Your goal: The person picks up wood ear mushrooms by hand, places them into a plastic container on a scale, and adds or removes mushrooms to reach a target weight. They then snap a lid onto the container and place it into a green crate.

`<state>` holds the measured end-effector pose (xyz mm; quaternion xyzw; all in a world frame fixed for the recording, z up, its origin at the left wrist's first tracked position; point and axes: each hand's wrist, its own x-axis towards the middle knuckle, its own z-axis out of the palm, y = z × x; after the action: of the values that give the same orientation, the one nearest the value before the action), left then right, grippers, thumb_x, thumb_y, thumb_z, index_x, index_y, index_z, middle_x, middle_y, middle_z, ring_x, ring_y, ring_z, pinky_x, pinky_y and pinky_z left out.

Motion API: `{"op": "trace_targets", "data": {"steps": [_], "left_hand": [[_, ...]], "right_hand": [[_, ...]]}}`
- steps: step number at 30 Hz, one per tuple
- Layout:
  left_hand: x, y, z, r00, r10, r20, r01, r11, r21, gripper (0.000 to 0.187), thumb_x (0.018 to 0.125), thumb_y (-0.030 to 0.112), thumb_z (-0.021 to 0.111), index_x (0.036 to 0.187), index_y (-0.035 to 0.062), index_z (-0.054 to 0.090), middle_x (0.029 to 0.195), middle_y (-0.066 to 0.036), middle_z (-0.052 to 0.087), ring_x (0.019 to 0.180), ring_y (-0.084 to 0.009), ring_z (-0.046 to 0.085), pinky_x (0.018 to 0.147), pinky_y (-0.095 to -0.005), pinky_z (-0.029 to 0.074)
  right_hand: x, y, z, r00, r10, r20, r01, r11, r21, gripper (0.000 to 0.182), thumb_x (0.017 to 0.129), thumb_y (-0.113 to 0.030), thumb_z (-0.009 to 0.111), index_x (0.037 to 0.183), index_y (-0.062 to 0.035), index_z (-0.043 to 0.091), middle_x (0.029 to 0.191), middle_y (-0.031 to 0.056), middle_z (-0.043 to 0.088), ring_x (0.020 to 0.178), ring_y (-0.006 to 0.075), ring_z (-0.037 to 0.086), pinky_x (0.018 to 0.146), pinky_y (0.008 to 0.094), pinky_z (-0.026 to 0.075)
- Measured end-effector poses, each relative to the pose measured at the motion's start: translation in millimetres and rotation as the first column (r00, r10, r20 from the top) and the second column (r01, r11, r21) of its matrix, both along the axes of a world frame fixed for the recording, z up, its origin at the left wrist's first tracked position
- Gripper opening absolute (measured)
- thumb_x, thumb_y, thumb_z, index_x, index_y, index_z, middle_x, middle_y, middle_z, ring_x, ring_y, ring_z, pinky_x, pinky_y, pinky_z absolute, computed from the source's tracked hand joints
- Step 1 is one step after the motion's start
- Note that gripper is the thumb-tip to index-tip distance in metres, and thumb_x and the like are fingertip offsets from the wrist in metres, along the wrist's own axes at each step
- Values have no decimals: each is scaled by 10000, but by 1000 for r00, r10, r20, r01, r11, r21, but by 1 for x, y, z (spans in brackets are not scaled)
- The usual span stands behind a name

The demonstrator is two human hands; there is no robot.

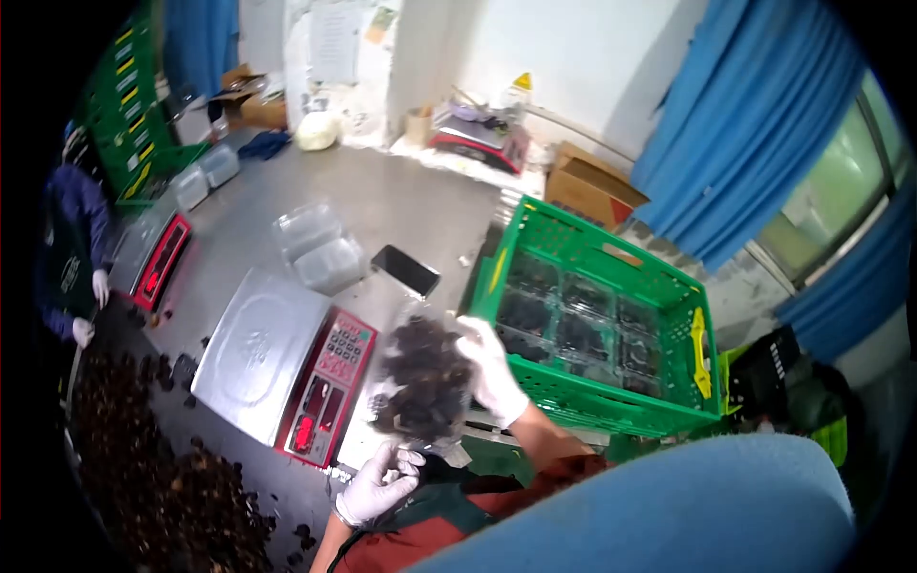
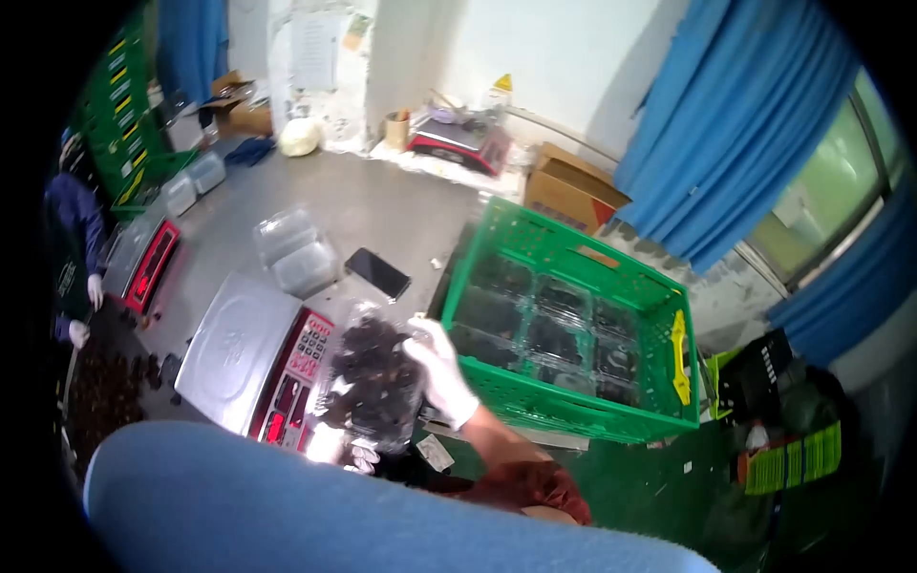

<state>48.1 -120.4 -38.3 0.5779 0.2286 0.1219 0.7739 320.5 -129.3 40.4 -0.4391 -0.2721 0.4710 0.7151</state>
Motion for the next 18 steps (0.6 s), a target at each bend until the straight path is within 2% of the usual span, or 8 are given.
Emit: {"op": "trace_targets", "data": {"steps": [1, 3, 5, 7, 9, 14, 17, 18], "left_hand": [[-1, 6, -17, 999, -40, -13, 40, 999, 0, 504, 882, 60, 625, 1326, 6, 392, 1063, -67, 585, 902, -103, 557, 807, -255, 475], [-7, 23, -59, 996, -58, -72, 60, 998, 26, 561, 890, 38, 601, 1388, 6, 345, 1071, -72, 578, 915, -118, 557, 852, -271, 472], [-2, 13, 16, 988, 151, -21, -141, 959, 245, 489, 907, 51, 580, 1353, -8, 389, 1012, -66, 603, 912, -130, 582, 846, -264, 474], [-17, 18, -1, 970, 217, -111, -203, 971, 126, 448, 915, 54, 581, 1328, -17, 422, 1019, -59, 603, 900, -110, 570, 827, -240, 468], [-30, 19, -16, 946, 259, -193, -240, 964, 116, 403, 922, 54, 579, 1299, -24, 460, 1004, -50, 598, 870, -97, 560, 797, -227, 467], [-50, 15, -58, 934, 276, -227, -296, 953, -62, 362, 931, 67, 590, 1270, -8, 488, 966, -38, 600, 849, -95, 571, 752, -227, 491], [-47, 20, -66, 934, 270, -234, -291, 955, -58, 347, 933, 74, 594, 1257, -5, 499, 953, -35, 606, 849, -98, 578, 742, -232, 499], [-45, 23, -67, 936, 269, -229, -288, 956, -52, 343, 933, 76, 594, 1253, -4, 502, 949, -34, 609, 850, -99, 581, 741, -233, 501]], "right_hand": [[16, -14, 23, 997, -26, -77, 23, 999, -44, 435, 854, -217, 644, 1239, -73, 500, 1158, 46, 566, 1070, 148, 504, 907, 310, 430], [51, -32, 33, 959, -246, 143, 247, 969, 5, 414, 840, -211, 633, 1219, -85, 521, 1121, 46, 574, 1046, 148, 514, 864, 281, 427], [80, -66, 77, 911, -387, 142, 385, 922, 42, 388, 824, -199, 650, 1173, -67, 544, 1097, 48, 591, 1039, 159, 521, 957, 293, 371], [126, -96, 81, 704, -595, 387, 558, 801, 217, 354, 828, -142, 660, 1149, -66, 533, 1074, 40, 592, 1005, 151, 533, 908, 294, 417], [163, -126, 87, 541, -715, 442, 717, 667, 201, 291, 835, -81, 654, 1100, -56, 535, 1037, 35, 586, 969, 137, 536, 879, 277, 428], [281, -190, 42, 156, -745, 649, 945, 304, 122, 362, 790, -97, 724, 1072, -15, 513, 976, 60, 587, 904, 140, 537, 839, 275, 431], [325, -211, 24, 167, -799, 578, 982, 189, -23, 381, 776, -127, 737, 1055, 7, 515, 987, 92, 609, 862, 154, 563, 778, 293, 465], [390, -239, -20, 220, -782, 583, 962, 275, 5, 424, 780, -154, 736, 1093, 30, 517, 1020, 126, 623, 876, 169, 587, 778, 298, 474]]}}
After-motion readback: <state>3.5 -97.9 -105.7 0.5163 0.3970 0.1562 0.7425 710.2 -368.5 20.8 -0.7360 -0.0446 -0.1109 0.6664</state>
